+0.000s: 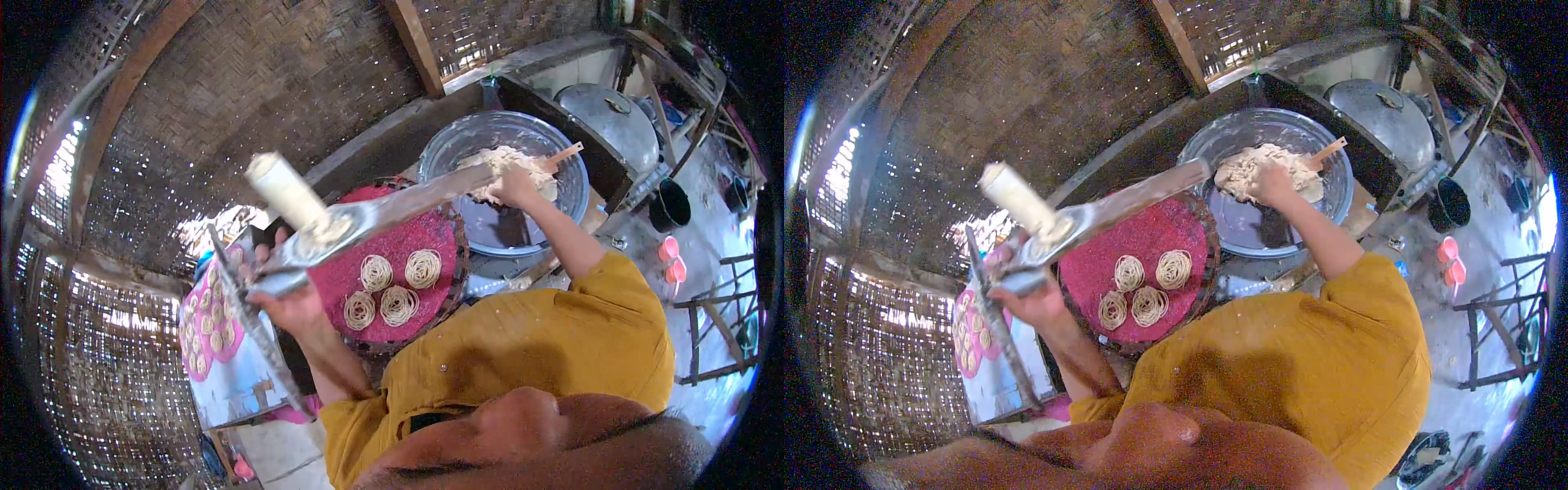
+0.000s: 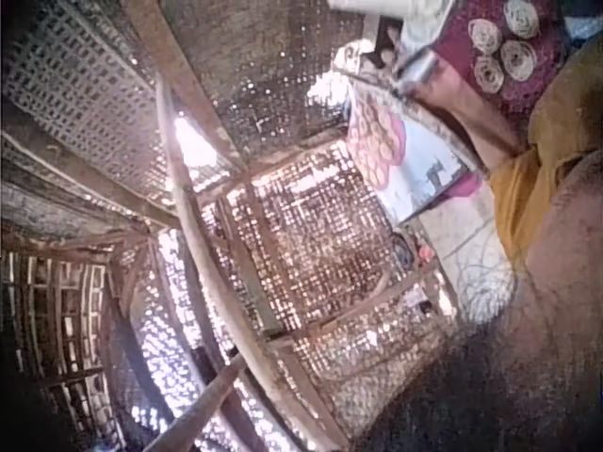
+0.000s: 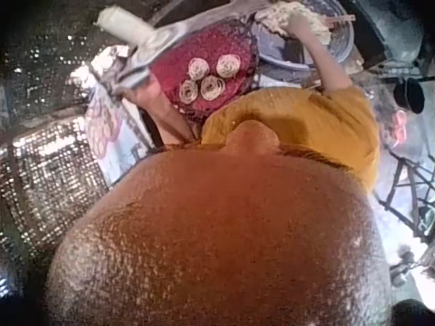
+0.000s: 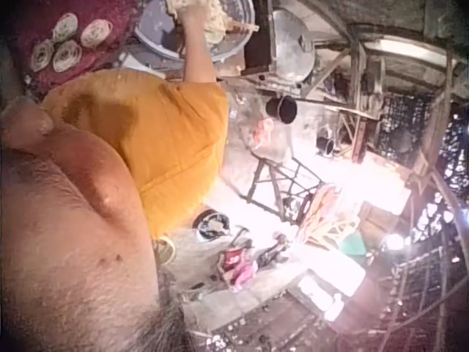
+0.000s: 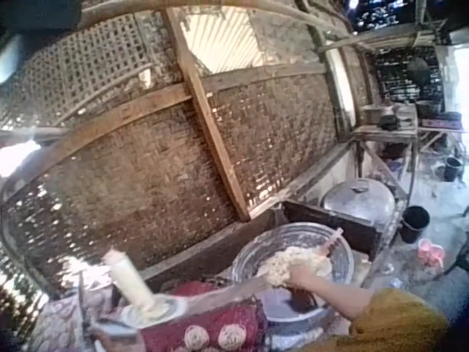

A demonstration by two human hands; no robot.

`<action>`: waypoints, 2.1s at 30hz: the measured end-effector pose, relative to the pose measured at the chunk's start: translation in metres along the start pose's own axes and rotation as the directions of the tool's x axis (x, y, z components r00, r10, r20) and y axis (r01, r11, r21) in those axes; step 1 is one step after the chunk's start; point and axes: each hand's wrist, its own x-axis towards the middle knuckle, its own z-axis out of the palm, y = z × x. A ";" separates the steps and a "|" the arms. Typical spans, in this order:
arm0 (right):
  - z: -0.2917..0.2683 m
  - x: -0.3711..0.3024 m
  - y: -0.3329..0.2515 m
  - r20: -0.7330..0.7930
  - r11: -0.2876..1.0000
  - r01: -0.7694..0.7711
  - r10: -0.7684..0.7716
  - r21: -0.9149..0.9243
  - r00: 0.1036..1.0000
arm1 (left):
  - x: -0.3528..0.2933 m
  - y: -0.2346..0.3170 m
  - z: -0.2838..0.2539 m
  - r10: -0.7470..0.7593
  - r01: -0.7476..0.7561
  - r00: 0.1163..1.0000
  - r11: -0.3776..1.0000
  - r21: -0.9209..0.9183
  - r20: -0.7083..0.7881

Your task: The person extrudes dough from a wooden press tool into circular patterns on a cloth-covered tray. They periodically refill the tool with dough from a bowl using a spoon.

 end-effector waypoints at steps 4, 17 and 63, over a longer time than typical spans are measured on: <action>0.078 0.035 0.086 0.390 0.952 0.214 -0.117 -0.217 0.914 | -0.007 0.025 -0.026 -0.016 0.004 0.995 0.993 -0.120 -0.096; 0.011 0.020 0.067 0.323 0.991 0.004 -0.047 0.132 0.945 | -0.055 0.081 -0.073 0.144 -0.196 0.942 0.969 -0.147 -0.305; -0.149 -0.035 -0.134 0.370 0.359 0.315 -0.929 0.878 0.029 | -0.052 0.127 0.046 -0.421 -0.158 0.903 -0.138 0.978 0.086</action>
